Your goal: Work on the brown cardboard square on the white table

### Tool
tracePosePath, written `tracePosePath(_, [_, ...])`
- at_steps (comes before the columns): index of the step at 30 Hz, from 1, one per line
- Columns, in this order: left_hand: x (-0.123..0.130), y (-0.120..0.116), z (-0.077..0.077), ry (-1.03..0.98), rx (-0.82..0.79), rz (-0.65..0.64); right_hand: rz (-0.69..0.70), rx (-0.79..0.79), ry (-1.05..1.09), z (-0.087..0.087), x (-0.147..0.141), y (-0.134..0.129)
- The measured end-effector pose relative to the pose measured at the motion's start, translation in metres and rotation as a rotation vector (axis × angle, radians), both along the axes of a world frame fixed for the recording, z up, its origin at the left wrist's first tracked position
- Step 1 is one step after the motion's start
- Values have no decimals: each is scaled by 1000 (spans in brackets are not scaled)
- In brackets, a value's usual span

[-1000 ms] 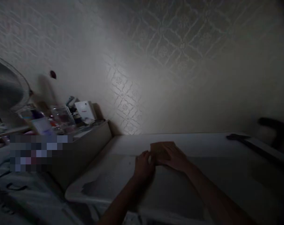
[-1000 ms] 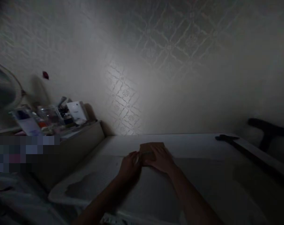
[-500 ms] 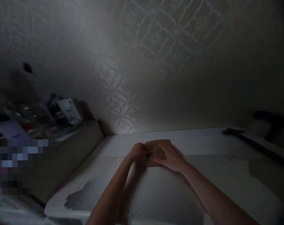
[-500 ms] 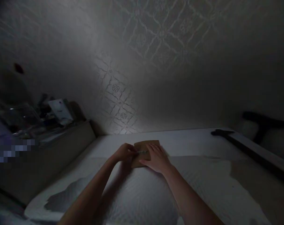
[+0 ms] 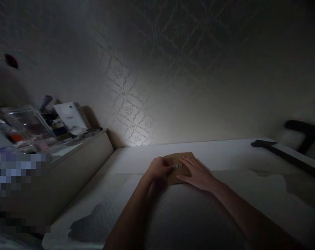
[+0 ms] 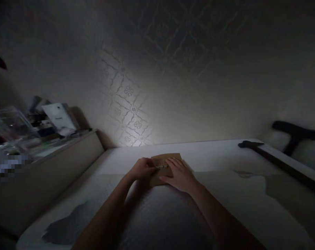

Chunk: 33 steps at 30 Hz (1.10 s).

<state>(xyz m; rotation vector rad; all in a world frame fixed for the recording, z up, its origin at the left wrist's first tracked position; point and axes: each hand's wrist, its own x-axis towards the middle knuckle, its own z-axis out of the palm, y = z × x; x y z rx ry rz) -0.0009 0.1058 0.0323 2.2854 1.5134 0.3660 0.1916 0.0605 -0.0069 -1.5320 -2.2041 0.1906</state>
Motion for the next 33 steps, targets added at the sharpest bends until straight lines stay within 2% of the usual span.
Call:
tracePosePath(3, [5, -2, 2, -7, 19, 38, 0, 4, -9, 0, 0, 0])
tracePosePath(6, [7, -2, 5, -128, 68, 113, 2, 1, -11, 0, 0, 0])
tracePosePath(9, [-2, 3, 9, -164, 136, 295, -6, -6, -8, 1, 0, -1])
tracePosePath(12, [-20, 10, 9, -38, 180, 548, -7, -16, -6, 2, 0, -2])
tracePosePath(14, [-33, 14, 6, 17, 182, 670, -4, -31, -3, 4, 1, -3])
tracePosePath(20, [-50, 18, -4, 73, 182, 859, -7, -67, -9, 5, 1, -3])
tracePosePath(26, [-55, 19, -9, 129, 186, 876, 0, -76, 0, 6, 2, -3])
tracePosePath(29, [-53, 19, -6, 112, 222, 851, 0, -84, -3, 8, 1, -4])
tracePosePath(31, [-47, 17, 0, 68, 263, 783, 1, -80, 2, 8, 1, -4])
tracePosePath(33, [-36, 12, 9, -10, 282, 622, 1, -74, 8, 7, 1, -3])
